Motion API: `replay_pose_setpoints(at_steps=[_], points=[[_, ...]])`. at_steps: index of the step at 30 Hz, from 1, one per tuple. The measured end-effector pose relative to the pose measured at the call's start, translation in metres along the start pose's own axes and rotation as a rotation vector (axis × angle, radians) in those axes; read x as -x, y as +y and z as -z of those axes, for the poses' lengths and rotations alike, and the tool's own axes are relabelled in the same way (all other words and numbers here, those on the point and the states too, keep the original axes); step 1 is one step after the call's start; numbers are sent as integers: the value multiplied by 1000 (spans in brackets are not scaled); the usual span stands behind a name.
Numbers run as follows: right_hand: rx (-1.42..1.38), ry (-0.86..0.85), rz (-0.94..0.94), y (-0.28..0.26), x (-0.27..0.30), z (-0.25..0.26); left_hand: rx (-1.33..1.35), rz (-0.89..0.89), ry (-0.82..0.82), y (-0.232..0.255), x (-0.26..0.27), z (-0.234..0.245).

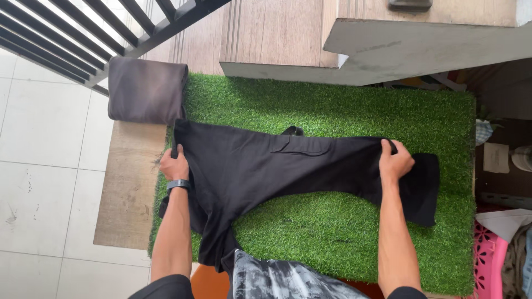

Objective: The person folds a pair of gray sweatpants on a green mat, then places them on a nearby step. The person then picks up a pair of black pants from a laundry basket and begins to fold them on the same mat.

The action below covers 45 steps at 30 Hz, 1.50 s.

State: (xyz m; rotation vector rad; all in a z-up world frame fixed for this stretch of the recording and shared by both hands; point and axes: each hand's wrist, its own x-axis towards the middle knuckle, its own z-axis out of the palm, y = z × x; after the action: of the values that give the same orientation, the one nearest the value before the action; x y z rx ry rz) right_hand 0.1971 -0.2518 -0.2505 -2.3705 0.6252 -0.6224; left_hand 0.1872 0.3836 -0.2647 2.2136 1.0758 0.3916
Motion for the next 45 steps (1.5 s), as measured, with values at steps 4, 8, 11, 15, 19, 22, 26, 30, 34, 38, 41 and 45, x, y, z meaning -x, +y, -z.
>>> replay_pose_setpoints(at_steps=[4, 8, 11, 15, 19, 22, 26, 30, 34, 38, 41, 45], points=[[132, -12, 227, -4, 21, -6, 339, -74, -246, -42, -19, 7], [179, 131, 412, -32, 80, -3, 253, -377, -272, -81, 5, 51], [-65, 2, 271, -63, 128, -9, 68, -362, -223, -96, 45, 86], [-325, -334, -86, -100, 188, -33, -169, -395, -87, -110, 97, 112], [-41, -376, 282, -105, 223, -55, -181, -283, -54, -119, 102, 111], [28, -367, 305, -94, 229, -67, -14, -121, -160, -126, 94, 111], [-22, -458, 307, -77, 219, -73, 480, -15, -253, -139, 95, 131], [-73, -551, 280, -70, 211, -73, 528, 125, -182, -159, 105, 156], [-73, -591, 286, -69, 208, -68, 170, 35, -77, -173, 113, 160], [-228, -664, 155, -67, 206, -56, -205, -61, 45, -164, 116, 155], [-404, -634, 1, -58, 208, -43, -399, -218, 170, -130, 122, 143], [-515, -417, -168, -38, 204, -28, -262, -509, 222, -65, 124, 124]])
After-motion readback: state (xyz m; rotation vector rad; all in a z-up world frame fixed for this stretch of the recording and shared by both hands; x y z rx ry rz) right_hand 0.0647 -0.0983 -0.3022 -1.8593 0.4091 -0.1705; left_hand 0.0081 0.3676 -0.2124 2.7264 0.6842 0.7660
